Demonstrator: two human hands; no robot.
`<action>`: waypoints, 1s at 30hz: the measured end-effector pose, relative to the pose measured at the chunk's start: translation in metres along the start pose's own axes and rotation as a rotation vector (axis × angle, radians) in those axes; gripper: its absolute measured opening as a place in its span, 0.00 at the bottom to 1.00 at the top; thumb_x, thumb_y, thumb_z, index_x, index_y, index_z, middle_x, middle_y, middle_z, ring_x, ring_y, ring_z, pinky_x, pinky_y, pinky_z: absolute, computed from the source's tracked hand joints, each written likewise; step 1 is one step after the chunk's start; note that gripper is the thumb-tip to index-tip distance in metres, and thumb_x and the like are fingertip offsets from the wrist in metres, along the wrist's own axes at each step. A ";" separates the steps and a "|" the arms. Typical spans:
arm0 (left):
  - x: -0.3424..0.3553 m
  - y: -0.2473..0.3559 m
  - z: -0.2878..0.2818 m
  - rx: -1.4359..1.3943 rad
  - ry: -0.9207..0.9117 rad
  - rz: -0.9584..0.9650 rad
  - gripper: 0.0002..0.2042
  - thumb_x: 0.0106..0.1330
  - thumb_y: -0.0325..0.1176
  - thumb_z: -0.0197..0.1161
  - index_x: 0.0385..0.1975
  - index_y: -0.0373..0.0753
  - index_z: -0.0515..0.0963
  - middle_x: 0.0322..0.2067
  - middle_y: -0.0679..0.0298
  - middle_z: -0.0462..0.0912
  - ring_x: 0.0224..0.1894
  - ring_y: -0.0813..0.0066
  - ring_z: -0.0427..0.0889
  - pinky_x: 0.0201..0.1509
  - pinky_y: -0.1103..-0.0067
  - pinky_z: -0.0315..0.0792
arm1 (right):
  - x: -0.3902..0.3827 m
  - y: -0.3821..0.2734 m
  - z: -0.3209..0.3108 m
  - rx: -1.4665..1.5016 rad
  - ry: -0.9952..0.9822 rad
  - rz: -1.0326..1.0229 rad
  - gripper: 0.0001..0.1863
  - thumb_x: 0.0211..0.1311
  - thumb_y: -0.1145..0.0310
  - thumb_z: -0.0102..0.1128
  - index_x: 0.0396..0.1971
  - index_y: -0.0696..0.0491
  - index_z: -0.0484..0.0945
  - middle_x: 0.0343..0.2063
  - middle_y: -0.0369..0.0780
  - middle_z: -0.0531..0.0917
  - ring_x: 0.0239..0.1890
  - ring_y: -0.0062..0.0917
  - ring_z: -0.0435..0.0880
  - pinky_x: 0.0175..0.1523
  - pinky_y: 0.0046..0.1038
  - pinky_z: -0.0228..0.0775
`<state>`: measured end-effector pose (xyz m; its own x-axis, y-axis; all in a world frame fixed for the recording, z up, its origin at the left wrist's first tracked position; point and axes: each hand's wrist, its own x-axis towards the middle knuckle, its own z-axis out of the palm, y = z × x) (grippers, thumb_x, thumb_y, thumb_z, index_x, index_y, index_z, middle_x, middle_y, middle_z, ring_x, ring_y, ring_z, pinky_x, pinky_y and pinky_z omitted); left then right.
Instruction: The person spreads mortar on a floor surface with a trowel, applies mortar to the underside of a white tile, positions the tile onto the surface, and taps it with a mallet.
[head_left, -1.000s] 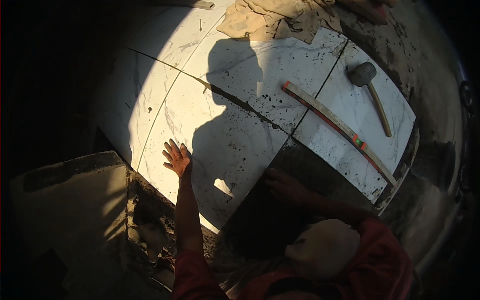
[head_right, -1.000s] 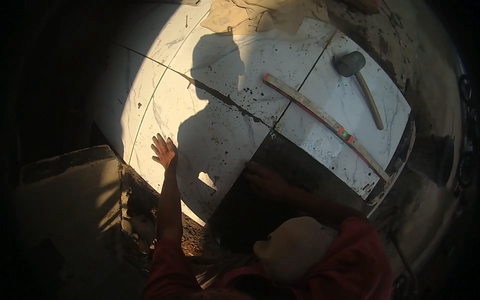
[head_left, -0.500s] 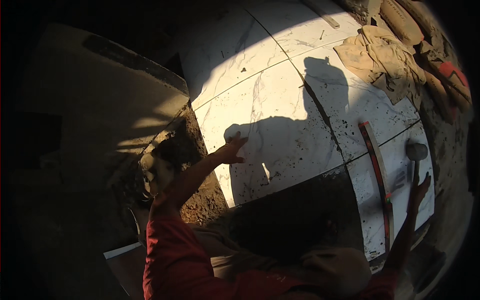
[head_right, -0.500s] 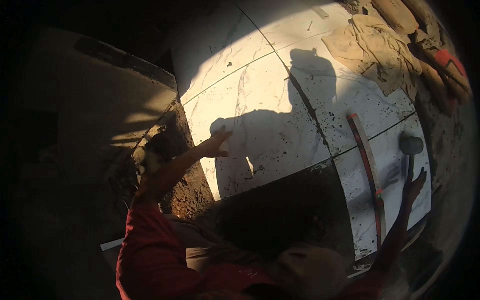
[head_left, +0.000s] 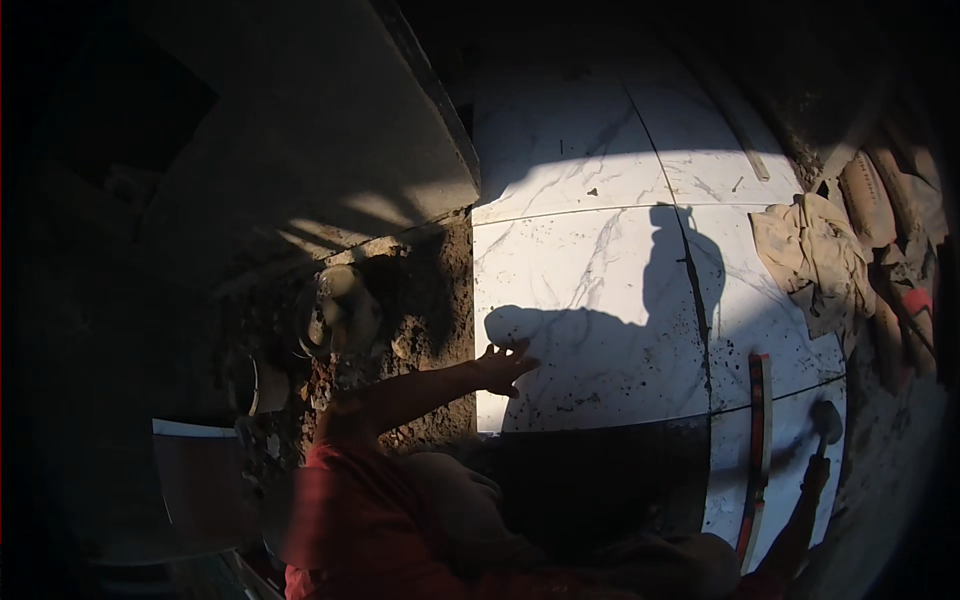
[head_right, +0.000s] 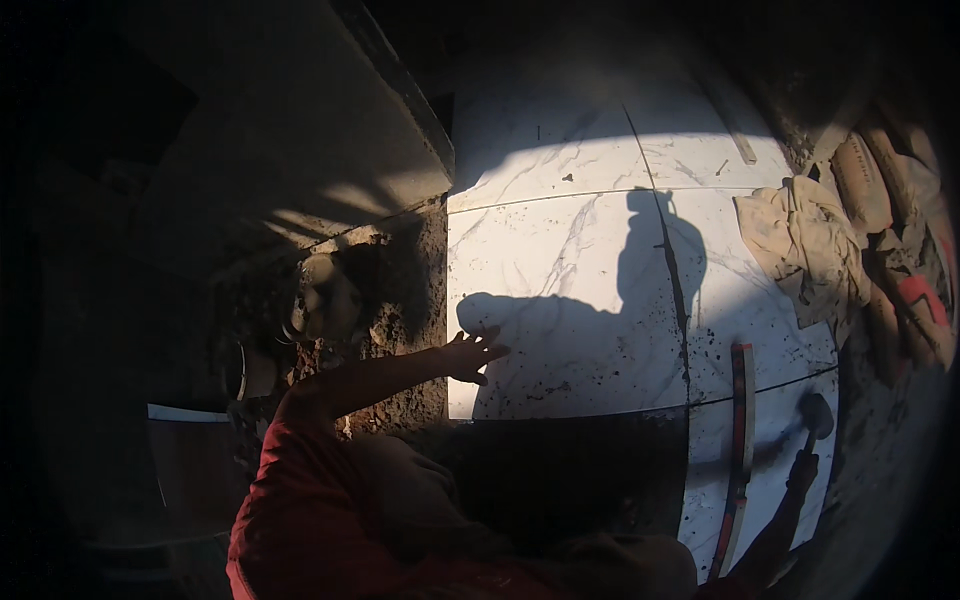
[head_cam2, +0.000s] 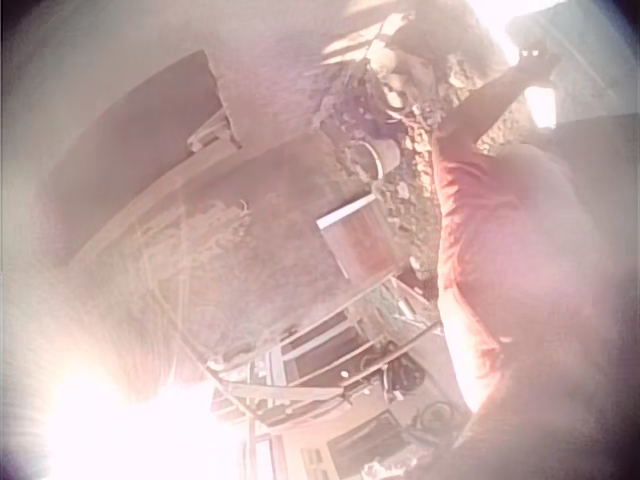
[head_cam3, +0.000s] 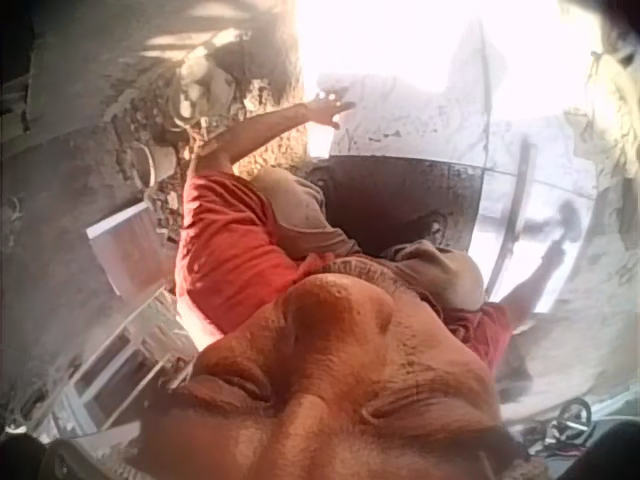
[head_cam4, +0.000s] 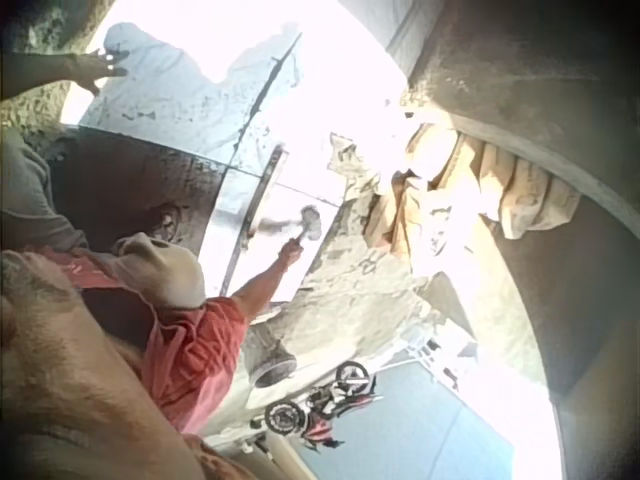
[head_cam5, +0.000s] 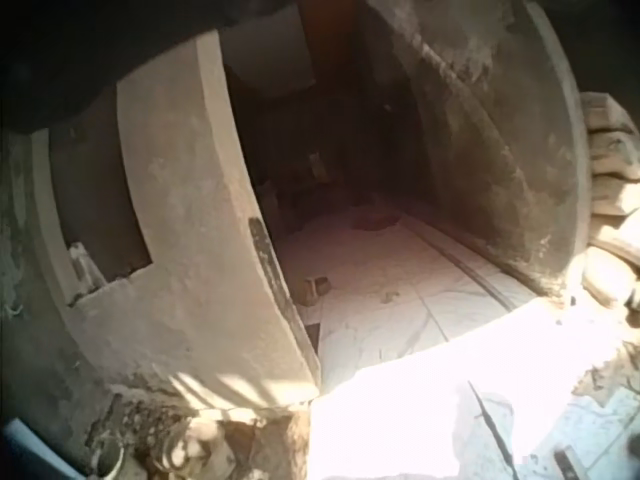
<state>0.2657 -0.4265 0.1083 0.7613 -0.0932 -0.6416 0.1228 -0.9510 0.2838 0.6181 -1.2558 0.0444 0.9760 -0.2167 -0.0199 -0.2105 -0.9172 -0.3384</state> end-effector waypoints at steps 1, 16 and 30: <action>-0.010 -0.015 0.023 0.033 0.103 0.054 0.42 0.52 0.44 0.71 0.66 0.52 0.54 0.69 0.46 0.44 0.69 0.38 0.46 0.65 0.43 0.49 | -0.011 -0.013 0.012 0.126 -0.031 0.016 0.23 0.60 0.56 0.57 0.44 0.60 0.68 0.27 0.50 0.80 0.30 0.47 0.81 0.37 0.43 0.74; -0.033 -0.001 0.093 -0.434 0.787 -0.036 0.32 0.57 0.40 0.64 0.62 0.43 0.63 0.65 0.53 0.59 0.68 0.48 0.55 0.68 0.54 0.53 | -0.177 -0.269 -0.113 0.207 -0.084 -0.416 0.32 0.49 0.39 0.54 0.48 0.47 0.77 0.43 0.47 0.80 0.48 0.30 0.79 0.53 0.38 0.68; -0.106 -0.006 0.170 -0.974 1.206 -0.579 0.16 0.60 0.34 0.61 0.48 0.39 0.76 0.44 0.55 0.81 0.50 0.57 0.78 0.52 0.69 0.72 | -0.333 -0.462 -0.043 -0.693 -0.993 -1.357 0.14 0.51 0.61 0.60 0.37 0.51 0.75 0.27 0.39 0.83 0.32 0.36 0.85 0.33 0.38 0.76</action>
<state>0.0754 -0.4610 0.0534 0.4428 0.8947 -0.0597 0.5214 -0.2028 0.8289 0.3883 -0.7747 0.2482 0.0831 0.7351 -0.6728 0.9401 -0.2819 -0.1918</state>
